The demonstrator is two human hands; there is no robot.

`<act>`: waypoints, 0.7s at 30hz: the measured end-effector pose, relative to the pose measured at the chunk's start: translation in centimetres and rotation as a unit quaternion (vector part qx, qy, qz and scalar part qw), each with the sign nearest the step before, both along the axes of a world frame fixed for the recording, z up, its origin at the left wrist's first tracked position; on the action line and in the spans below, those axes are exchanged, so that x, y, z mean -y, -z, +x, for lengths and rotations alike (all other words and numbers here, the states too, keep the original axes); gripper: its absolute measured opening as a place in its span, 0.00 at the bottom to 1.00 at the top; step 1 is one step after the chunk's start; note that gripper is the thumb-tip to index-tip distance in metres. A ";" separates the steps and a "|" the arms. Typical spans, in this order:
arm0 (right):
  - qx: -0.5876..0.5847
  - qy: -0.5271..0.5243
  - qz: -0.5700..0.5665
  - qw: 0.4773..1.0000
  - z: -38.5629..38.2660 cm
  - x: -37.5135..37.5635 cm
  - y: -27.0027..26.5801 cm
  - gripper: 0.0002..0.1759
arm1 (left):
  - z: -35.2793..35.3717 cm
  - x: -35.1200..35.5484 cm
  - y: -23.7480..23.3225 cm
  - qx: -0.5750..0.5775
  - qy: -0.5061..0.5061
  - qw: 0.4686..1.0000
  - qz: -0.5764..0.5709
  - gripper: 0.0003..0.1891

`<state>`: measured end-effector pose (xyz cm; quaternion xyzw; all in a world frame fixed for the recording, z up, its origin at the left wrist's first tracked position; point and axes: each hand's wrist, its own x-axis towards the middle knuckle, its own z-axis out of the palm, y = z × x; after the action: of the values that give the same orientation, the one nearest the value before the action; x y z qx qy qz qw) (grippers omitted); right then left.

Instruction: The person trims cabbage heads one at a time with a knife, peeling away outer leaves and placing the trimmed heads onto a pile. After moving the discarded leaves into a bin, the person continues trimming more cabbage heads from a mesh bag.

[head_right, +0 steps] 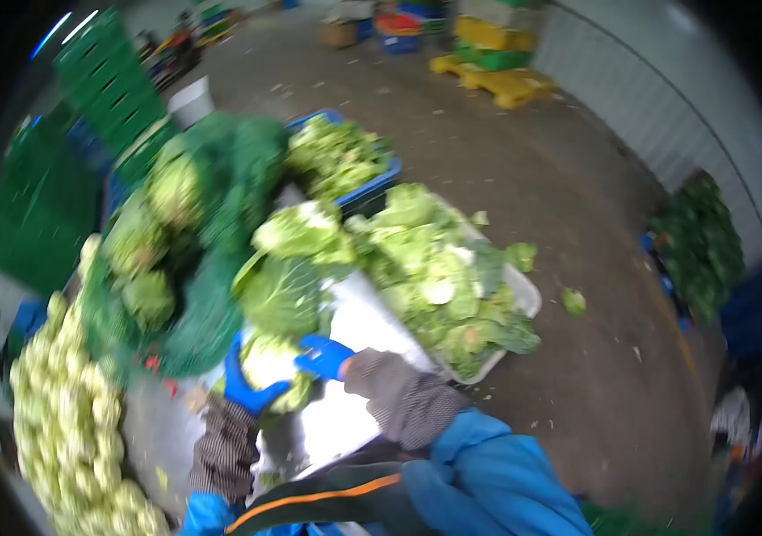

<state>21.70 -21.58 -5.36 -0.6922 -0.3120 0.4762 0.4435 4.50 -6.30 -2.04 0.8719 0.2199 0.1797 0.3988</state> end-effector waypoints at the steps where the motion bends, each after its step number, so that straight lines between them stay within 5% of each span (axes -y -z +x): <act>1: -0.086 0.031 0.032 0.995 0.4 0.4 0.2 0.38 | 0.0 -0.3 0.1 0.010 0.003 1.000 -0.005 0.66; 4: 0.192 -0.015 -0.011 0.981 0.8 1.1 -0.4 0.32 | 0.1 -0.3 -1.2 -0.043 0.004 0.999 0.023 0.67; 11: 0.275 0.007 -0.052 0.960 -0.2 1.0 -6.6 0.24 | -0.6 -0.9 -0.1 -0.034 -0.001 0.999 -0.012 0.69; 15: 0.474 -0.091 -0.130 0.866 -2.9 3.0 -8.4 0.15 | -0.4 -1.0 -0.5 -0.023 -0.027 0.997 -0.062 0.69; 18: 0.493 -0.054 -0.242 0.834 -1.7 3.9 -4.4 0.15 | -0.1 -0.9 -0.7 -0.023 -0.039 0.996 -0.074 0.69; 19: 0.468 -0.004 -0.176 0.866 0.2 4.5 -1.0 0.13 | 0.0 -0.9 -0.6 -0.020 -0.035 0.997 -0.065 0.69; 20: 0.309 0.070 -0.125 0.940 2.9 4.7 2.7 0.13 | -0.1 -0.9 -0.5 -0.020 -0.031 0.998 -0.053 0.69; 21: 0.243 0.094 -0.133 0.956 3.5 4.1 0.8 0.16 | -0.3 -0.9 -0.4 -0.022 -0.025 0.999 -0.042 0.69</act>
<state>25.25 -25.69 -6.15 -0.8661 -0.2776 0.2864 0.3013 4.19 -5.44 -1.59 0.8525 0.2576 0.1614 0.4252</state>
